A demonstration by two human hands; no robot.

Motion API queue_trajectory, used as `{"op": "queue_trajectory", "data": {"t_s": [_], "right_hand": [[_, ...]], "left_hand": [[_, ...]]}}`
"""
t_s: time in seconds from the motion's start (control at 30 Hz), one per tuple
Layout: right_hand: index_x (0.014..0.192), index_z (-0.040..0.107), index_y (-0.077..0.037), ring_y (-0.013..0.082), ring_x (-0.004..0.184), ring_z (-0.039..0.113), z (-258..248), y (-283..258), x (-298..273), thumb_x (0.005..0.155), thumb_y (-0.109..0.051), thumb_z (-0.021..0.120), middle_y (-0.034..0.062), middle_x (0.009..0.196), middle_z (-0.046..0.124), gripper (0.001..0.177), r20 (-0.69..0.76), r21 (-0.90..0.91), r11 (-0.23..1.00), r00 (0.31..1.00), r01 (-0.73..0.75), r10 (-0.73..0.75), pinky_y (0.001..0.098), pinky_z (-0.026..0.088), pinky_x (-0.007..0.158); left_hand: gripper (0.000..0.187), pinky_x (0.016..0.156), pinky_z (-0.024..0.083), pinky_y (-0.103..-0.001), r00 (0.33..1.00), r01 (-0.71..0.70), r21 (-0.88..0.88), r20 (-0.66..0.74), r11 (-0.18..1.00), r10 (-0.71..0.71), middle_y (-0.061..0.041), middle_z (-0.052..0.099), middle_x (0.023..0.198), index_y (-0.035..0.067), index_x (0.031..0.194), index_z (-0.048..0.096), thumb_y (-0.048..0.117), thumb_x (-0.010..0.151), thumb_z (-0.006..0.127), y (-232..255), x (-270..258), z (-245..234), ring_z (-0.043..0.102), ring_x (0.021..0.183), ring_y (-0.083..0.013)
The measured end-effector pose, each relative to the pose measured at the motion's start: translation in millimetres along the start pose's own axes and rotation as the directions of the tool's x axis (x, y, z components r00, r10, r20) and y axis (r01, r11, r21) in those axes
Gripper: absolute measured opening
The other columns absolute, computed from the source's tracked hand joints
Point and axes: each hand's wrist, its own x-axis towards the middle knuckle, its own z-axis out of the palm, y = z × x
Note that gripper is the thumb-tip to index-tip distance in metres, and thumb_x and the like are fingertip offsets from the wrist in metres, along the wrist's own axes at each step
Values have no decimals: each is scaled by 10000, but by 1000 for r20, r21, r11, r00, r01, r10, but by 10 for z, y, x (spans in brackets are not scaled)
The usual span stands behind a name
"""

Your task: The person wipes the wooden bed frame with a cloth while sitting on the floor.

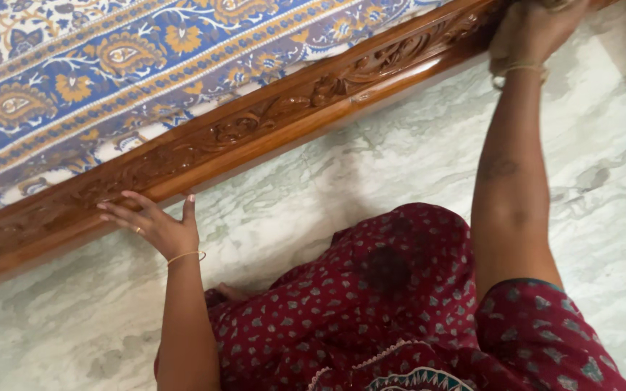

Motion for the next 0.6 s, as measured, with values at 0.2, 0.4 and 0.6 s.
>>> {"op": "queue_trajectory", "data": {"t_s": [0.2, 0.4, 0.6], "right_hand": [[1351, 556, 27, 232, 1108, 707, -278, -1173, -1613, 808, 13, 794, 136, 1246, 688, 594, 665, 285, 889, 742, -359, 87, 390, 604, 974], [1460, 481, 38, 299, 1175, 632, -387, -2465, -3423, 873, 14, 639, 169, 1303, 624, 608, 987, 117, 463, 156, -879, 47, 428, 531, 1037], [1378, 558, -17, 271, 1178, 644, -391, -3067, -4160, 834, 5, 692, 140, 1264, 669, 561, 980, 158, 904, -52, -398, -194, 385, 546, 1018]], "left_hand": [[1313, 1273, 181, -670, 972, 140, 24, 189, 990, -142, -250, -203, 1706, 197, 1694, -45, 709, 868, 838, 167, 56, -272, -117, 1585, -511], [1206, 1191, 214, -530, 685, 660, -586, 726, 470, -56, -67, 49, 1770, 232, 1675, 25, 710, 773, 667, 1064, -450, -680, 217, 1563, -347], [1126, 1205, 368, -448, 843, 522, -853, 515, -11, 155, -146, 198, 1687, 252, 1614, 12, 324, 860, 845, 1348, -552, -376, 293, 1523, -302]]}}
